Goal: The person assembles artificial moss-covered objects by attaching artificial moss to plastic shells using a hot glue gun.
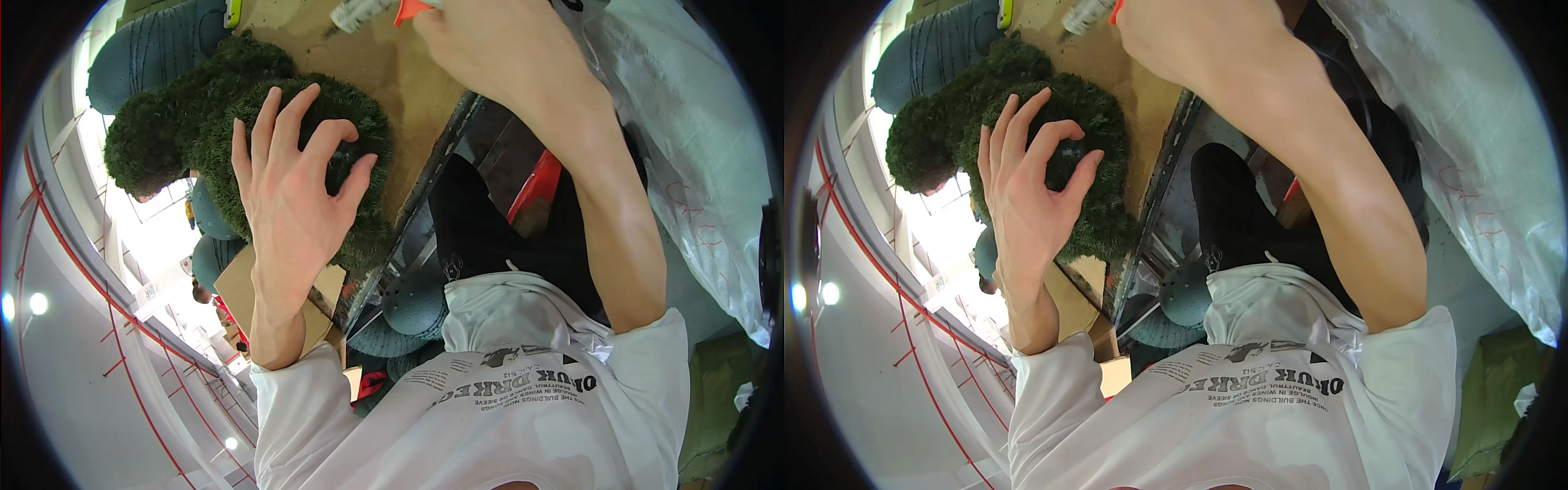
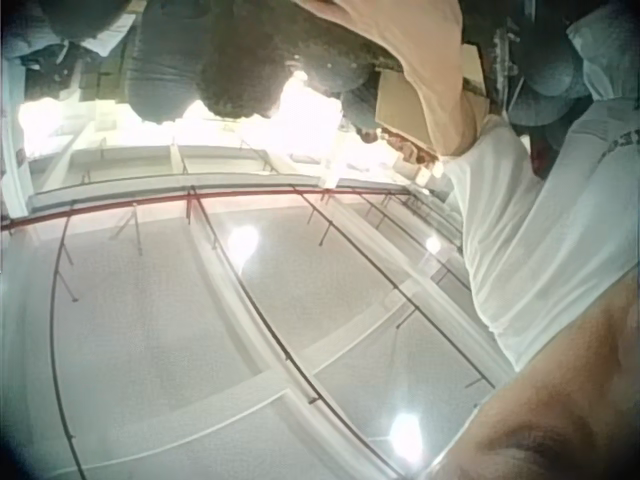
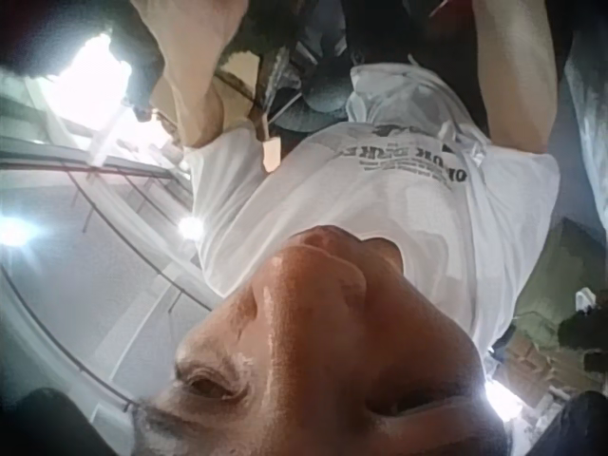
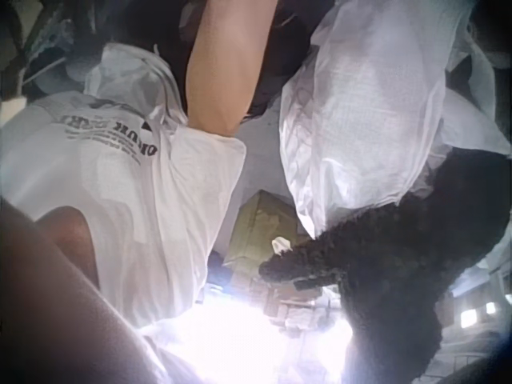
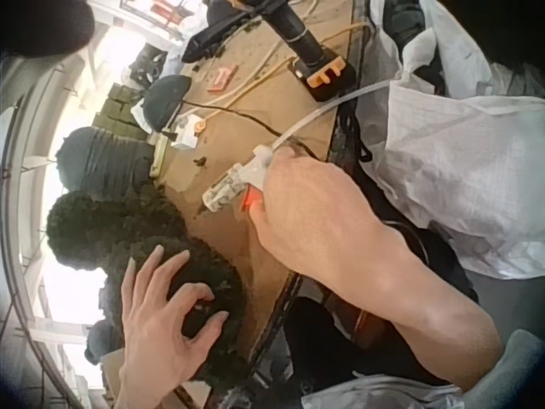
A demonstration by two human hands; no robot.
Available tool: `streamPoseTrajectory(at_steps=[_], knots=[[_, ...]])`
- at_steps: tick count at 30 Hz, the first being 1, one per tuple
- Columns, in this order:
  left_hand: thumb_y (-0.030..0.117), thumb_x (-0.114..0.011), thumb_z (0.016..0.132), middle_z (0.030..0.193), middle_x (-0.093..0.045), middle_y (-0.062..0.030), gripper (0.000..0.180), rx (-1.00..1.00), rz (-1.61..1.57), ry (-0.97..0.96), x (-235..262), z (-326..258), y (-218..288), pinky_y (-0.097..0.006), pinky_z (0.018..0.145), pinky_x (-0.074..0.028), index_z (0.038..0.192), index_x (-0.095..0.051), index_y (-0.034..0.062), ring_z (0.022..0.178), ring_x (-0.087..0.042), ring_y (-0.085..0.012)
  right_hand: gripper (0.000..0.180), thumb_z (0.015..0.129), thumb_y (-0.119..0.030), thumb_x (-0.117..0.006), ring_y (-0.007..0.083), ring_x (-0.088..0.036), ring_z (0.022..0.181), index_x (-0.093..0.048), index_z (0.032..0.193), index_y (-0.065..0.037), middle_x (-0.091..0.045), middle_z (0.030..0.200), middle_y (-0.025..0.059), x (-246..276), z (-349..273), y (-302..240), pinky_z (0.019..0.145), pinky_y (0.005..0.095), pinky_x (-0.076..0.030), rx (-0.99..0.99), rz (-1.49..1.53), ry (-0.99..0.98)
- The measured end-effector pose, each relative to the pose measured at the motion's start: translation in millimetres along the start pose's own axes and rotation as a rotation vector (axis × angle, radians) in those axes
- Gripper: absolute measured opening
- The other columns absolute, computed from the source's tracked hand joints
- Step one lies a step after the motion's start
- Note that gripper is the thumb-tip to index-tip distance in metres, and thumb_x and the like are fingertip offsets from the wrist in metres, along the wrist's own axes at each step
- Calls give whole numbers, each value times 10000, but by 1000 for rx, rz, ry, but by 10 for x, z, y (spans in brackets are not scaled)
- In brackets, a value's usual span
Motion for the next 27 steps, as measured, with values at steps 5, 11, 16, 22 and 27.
streamPoseTrajectory(at_steps=[5,11,16,22,27], knots=[[232,-845,824,1460,-591,-76,263,9,5,17,69,-46,-16,-592,1203,-302,1032,-703,155,1434,-472,-375,450,941,-131,-659,88,-565,969,-572,1362,3,-645,1059,67,210,-553,339,830,261,-464,39,892,168],[226,-846,821,1465,-585,-76,268,19,-29,30,71,-63,-19,-594,1210,-295,1037,-705,152,1436,-464,-381,390,954,-25,-658,98,-588,1011,-557,1330,0,-646,1098,41,108,-1096,645,914,268,-473,-92,1259,102],[229,-849,818,1491,-562,-86,281,26,-53,29,40,-89,-25,-594,1221,-277,1054,-715,158,1456,-437,-384,481,847,-51,-789,89,-620,977,-569,1273,-5,-686,1073,57,-77,-1158,664,830,258,-489,-224,1062,-149],[262,-864,791,1521,-496,-135,338,34,-37,70,39,-124,-47,-615,1225,-231,1098,-732,209,1484,-362,-433,519,775,-48,-860,205,-714,668,-606,1223,13,-746,910,145,-109,-1233,426,698,345,-581,-233,933,-277],[266,-866,801,1544,-508,-106,350,36,-23,68,48,-114,-50,-588,1226,-248,1119,-736,203,1493,-371,-408,378,818,-97,-864,266,-697,728,-671,1125,8,-724,874,151,-367,-1402,299,704,369,-546,-92,927,-223]])
Point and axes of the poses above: each hand's wrist, its own z-axis towards the middle knuckle, its own x-axis out of the back of the hand, y = z × x, the point moved 5 cm from there along z, towards the middle knuckle
